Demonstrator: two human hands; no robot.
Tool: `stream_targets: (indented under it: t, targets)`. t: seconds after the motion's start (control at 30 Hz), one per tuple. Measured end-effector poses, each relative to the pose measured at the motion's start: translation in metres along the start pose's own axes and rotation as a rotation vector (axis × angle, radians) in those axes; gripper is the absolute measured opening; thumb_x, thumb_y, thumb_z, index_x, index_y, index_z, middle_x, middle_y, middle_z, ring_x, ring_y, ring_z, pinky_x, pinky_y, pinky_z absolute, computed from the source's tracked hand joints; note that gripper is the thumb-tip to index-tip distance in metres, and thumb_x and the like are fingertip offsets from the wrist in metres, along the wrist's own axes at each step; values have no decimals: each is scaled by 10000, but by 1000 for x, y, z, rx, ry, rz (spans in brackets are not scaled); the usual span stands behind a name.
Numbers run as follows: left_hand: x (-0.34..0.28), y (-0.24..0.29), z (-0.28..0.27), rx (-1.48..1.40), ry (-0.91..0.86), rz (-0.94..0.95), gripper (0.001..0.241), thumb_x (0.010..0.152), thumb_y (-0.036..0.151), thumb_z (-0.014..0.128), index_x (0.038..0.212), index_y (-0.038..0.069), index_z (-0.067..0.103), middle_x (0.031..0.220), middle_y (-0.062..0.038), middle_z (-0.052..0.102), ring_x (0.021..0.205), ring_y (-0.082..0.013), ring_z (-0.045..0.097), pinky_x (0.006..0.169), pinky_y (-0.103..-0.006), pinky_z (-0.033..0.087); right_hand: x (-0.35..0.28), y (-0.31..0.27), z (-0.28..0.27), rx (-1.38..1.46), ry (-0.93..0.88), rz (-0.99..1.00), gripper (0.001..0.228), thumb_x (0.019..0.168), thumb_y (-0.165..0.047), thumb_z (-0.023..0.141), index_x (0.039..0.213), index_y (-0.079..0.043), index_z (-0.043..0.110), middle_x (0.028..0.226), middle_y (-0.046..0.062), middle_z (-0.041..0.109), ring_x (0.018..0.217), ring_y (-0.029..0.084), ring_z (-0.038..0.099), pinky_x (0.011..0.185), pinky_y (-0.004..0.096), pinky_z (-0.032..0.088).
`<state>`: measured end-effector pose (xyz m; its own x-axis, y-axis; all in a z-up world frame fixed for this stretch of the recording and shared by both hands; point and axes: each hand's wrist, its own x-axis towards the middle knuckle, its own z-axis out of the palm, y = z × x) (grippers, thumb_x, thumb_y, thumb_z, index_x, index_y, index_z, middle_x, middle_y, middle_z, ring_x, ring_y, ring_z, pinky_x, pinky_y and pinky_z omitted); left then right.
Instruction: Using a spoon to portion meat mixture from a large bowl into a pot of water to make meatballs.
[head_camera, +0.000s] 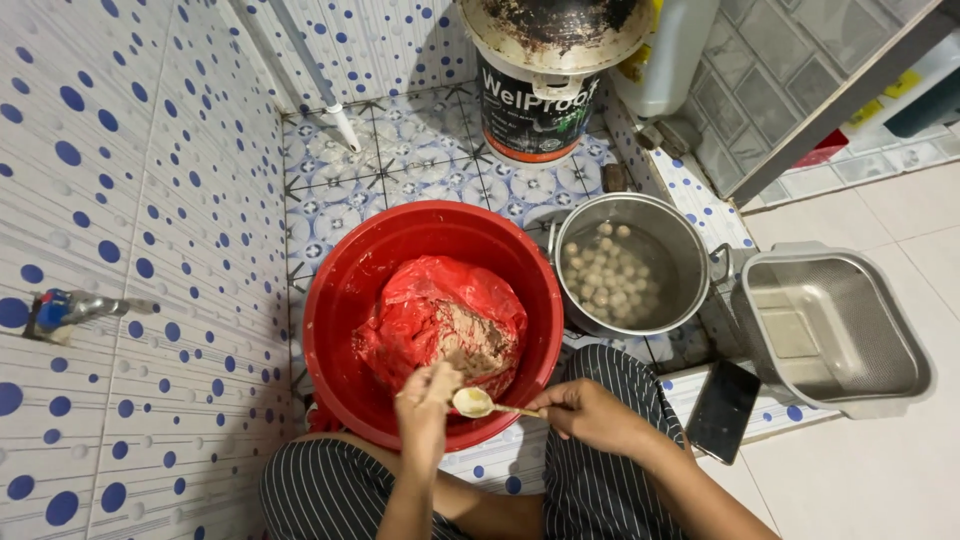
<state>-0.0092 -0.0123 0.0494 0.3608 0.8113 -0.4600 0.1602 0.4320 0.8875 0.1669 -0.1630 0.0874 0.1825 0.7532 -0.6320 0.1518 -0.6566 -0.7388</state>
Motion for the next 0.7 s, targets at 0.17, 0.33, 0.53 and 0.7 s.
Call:
stream_targets:
  t: [0.17,0.33,0.53,0.7]
  targets:
    - [51,-52,-28,-297,110,-96,197,942,-31,659,1135,-5,693,1036,-127,704,922,-224,678,765,-288,584,24,35,5,137,137,-23,241,1008,-51,592,1116,-96,802,679,25,657,495,83,452,443,175,336]
    - [68,-68,-31,-337,74,6,285,886,-165,604,1096,-4,709,986,-163,735,925,-290,721,790,-370,608,65,66,27,395,299,-4,210,1014,-41,601,1090,-62,796,617,46,631,440,102,428,401,196,321]
    - [67,-60,-19,-167,53,60,390,734,-291,572,722,92,641,979,-61,689,1021,-261,720,820,-346,630,83,75,39,446,373,49,218,1019,-35,574,1114,-72,767,687,38,632,515,107,479,459,188,377]
    - [48,-42,-3,-45,-56,136,125,840,-49,782,941,20,808,679,-36,685,553,-111,530,422,-272,394,96,72,36,340,379,55,249,1026,-79,568,1185,-112,756,750,34,689,488,83,457,440,189,361]
